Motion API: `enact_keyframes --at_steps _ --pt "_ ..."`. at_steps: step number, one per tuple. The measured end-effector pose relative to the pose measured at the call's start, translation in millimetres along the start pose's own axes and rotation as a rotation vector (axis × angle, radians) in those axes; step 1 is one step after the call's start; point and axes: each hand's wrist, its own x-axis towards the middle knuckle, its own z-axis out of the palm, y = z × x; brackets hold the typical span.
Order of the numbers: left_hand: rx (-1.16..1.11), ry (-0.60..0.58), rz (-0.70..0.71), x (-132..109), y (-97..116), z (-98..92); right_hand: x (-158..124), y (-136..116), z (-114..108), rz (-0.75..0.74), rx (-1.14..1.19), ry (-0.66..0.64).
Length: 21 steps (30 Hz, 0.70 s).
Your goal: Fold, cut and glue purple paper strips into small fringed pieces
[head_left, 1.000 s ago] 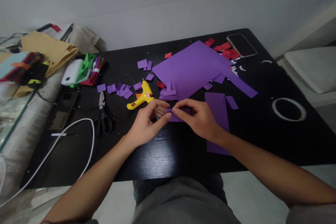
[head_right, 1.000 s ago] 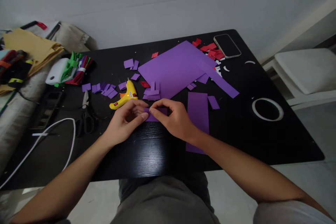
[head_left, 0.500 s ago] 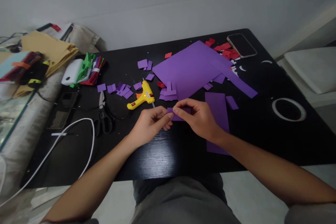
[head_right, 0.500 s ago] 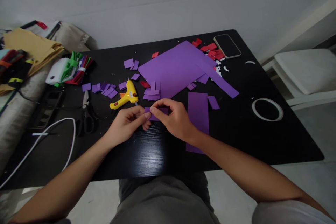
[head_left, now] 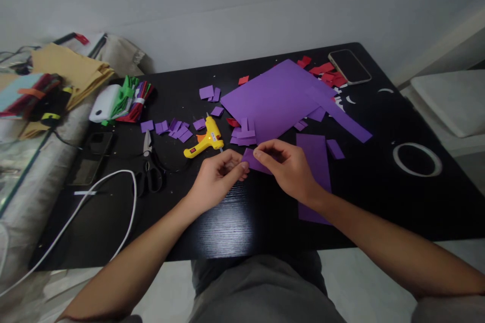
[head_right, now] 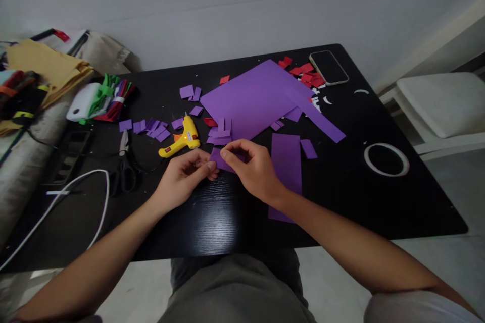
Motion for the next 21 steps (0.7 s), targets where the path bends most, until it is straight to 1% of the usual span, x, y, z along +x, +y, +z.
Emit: enact_keyframes --at_steps 3,5,7,9,13,16,21 --pt "0.028 0.106 0.079 1 0 -1.2 -1 2 1 0.028 0.021 -0.047" --pt "0.053 0.17 0.123 1 0 -2.5 -2 2 1 0.042 0.016 -0.105" --pt "0.08 0.196 0.15 2 -1 -4.0 -3 2 1 0.059 -0.004 -0.172" --pt "0.105 0.18 0.162 2 -1 -5.1 -4 1 0 0.07 -0.011 -0.202" --pt "0.143 0.125 0.164 1 -2 -6.0 -5 -1 1 0.022 0.077 -0.164" --pt "0.172 0.09 0.181 0 -1 -6.2 -6 -3 1 -0.026 0.062 -0.143" --pt "0.209 0.1 0.225 -1 3 -6.7 -6 -9 2 -0.026 0.025 -0.077"
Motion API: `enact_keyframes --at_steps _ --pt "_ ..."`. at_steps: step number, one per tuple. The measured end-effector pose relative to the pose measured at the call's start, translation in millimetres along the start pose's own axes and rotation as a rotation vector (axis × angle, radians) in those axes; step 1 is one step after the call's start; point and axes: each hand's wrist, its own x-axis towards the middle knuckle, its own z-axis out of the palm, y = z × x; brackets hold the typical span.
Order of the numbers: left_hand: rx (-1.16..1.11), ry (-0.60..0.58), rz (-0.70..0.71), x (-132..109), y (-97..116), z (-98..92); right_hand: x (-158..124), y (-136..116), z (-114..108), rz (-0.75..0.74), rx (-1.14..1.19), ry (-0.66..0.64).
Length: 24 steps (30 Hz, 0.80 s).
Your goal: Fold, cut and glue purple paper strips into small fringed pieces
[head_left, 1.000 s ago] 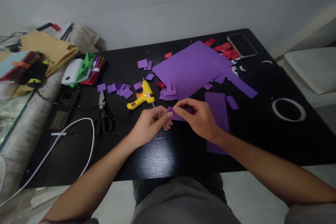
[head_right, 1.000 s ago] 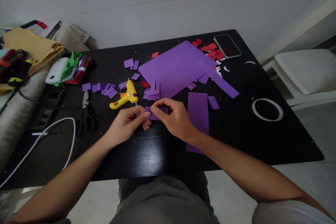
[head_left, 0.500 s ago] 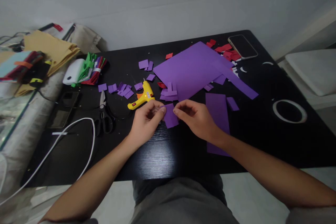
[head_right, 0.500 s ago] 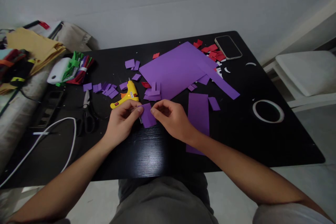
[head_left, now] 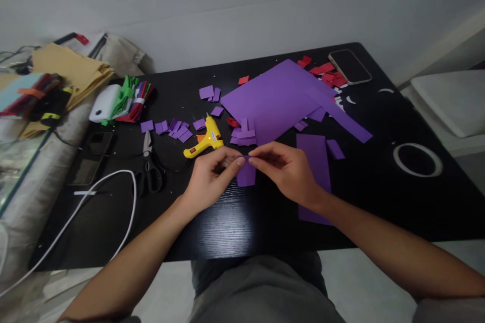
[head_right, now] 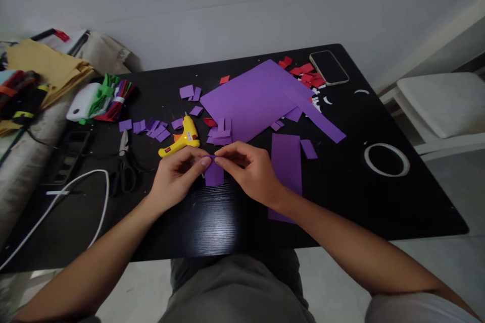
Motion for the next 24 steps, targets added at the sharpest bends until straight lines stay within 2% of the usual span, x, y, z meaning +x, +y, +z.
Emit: enact_keyframes --at_steps 7,15,24 --pt "0.001 0.023 0.005 0.0 4.8 -1.3 0.3 -1.7 0.5 -0.01 0.028 0.021" --pt "-0.022 0.001 0.038 0.7 -1.9 0.0 1.1 2.5 0.5 0.008 0.049 0.023" --pt "0.055 0.081 0.103 0.1 -2.1 -0.9 1.0 3.7 -1.7 0.015 0.016 -0.002"
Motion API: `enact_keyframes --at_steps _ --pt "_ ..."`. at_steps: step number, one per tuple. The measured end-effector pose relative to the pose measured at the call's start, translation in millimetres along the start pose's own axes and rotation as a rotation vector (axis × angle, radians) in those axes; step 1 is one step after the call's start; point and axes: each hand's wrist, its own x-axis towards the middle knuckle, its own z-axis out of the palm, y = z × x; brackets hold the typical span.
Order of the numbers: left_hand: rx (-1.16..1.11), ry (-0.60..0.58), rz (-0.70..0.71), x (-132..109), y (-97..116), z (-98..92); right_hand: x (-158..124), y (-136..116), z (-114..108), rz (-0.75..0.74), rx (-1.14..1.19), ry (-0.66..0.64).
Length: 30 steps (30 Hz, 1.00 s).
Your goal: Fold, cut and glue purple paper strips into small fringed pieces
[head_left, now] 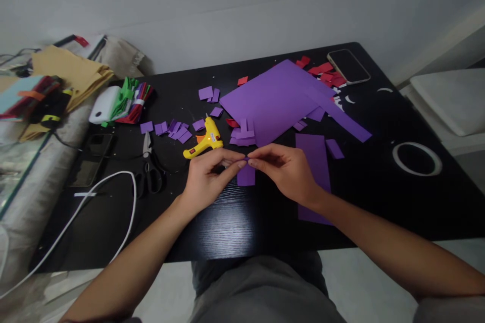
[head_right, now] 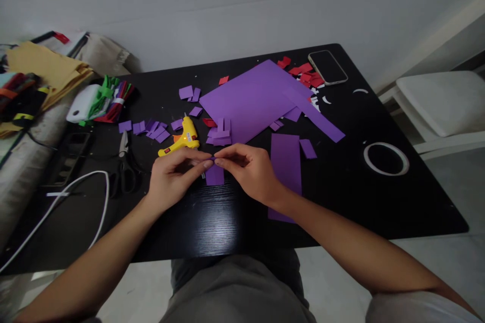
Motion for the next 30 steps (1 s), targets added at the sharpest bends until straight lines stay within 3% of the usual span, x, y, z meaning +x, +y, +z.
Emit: enact_keyframes --at_steps 10,14,24,30 --pt "-0.195 -0.023 -0.195 4.7 3.1 2.7 1.1 0.1 0.3 -0.016 -0.005 0.002" --pt "-0.168 -0.07 -0.201 5.0 2.8 0.9 1.2 0.8 0.4 -0.007 0.003 -0.009" --pt "-0.136 -0.047 -0.19 3.1 1.9 2.8 1.9 -0.1 -0.7 0.074 0.004 -0.125" --pt "-0.156 -0.091 -0.237 3.7 -0.1 3.0 3.1 0.0 -1.5 0.071 0.024 -0.114"
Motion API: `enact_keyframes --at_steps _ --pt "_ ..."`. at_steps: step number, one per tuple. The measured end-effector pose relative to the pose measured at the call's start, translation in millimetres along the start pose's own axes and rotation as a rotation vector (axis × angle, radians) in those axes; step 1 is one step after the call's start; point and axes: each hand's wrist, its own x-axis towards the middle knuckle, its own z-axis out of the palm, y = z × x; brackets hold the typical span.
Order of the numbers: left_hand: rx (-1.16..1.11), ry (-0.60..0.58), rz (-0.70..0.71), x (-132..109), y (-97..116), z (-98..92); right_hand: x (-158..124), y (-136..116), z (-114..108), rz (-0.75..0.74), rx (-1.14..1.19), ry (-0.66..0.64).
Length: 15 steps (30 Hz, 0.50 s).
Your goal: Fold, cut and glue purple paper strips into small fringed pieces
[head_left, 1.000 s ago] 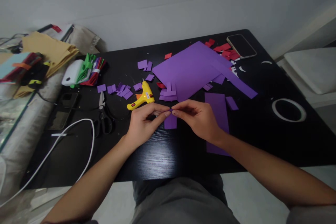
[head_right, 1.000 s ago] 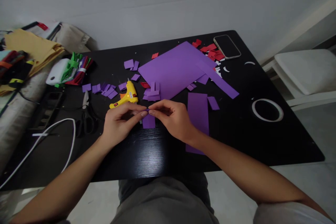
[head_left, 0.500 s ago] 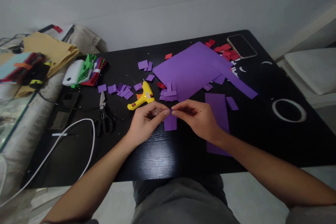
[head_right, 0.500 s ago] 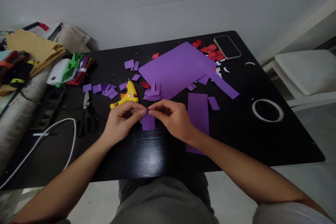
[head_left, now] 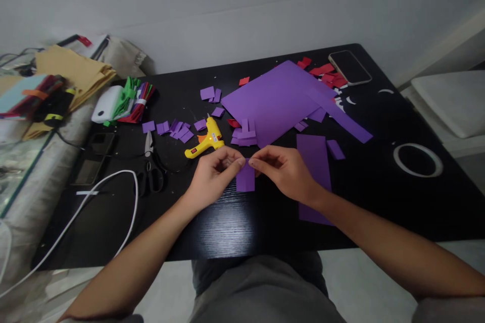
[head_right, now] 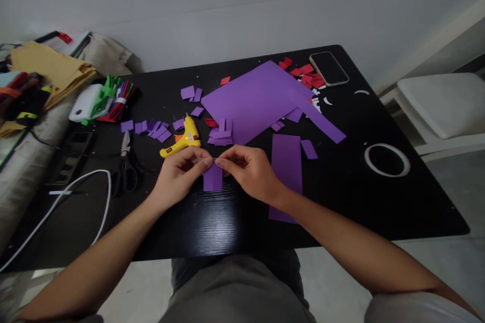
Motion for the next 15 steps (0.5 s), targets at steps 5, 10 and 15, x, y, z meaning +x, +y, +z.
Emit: enact_keyframes --at_steps 5,10,15 --pt "-0.012 -0.046 -0.053 3.4 1.6 -2.5 3.2 2.1 0.6 0.087 0.107 0.03" --pt "-0.024 -0.034 -0.067 3.4 3.0 -2.0 2.9 -0.2 1.4 0.12 0.168 0.024" --pt "-0.019 -0.027 -0.064 2.7 1.5 -2.1 3.1 1.7 0.7 0.138 0.176 0.032"
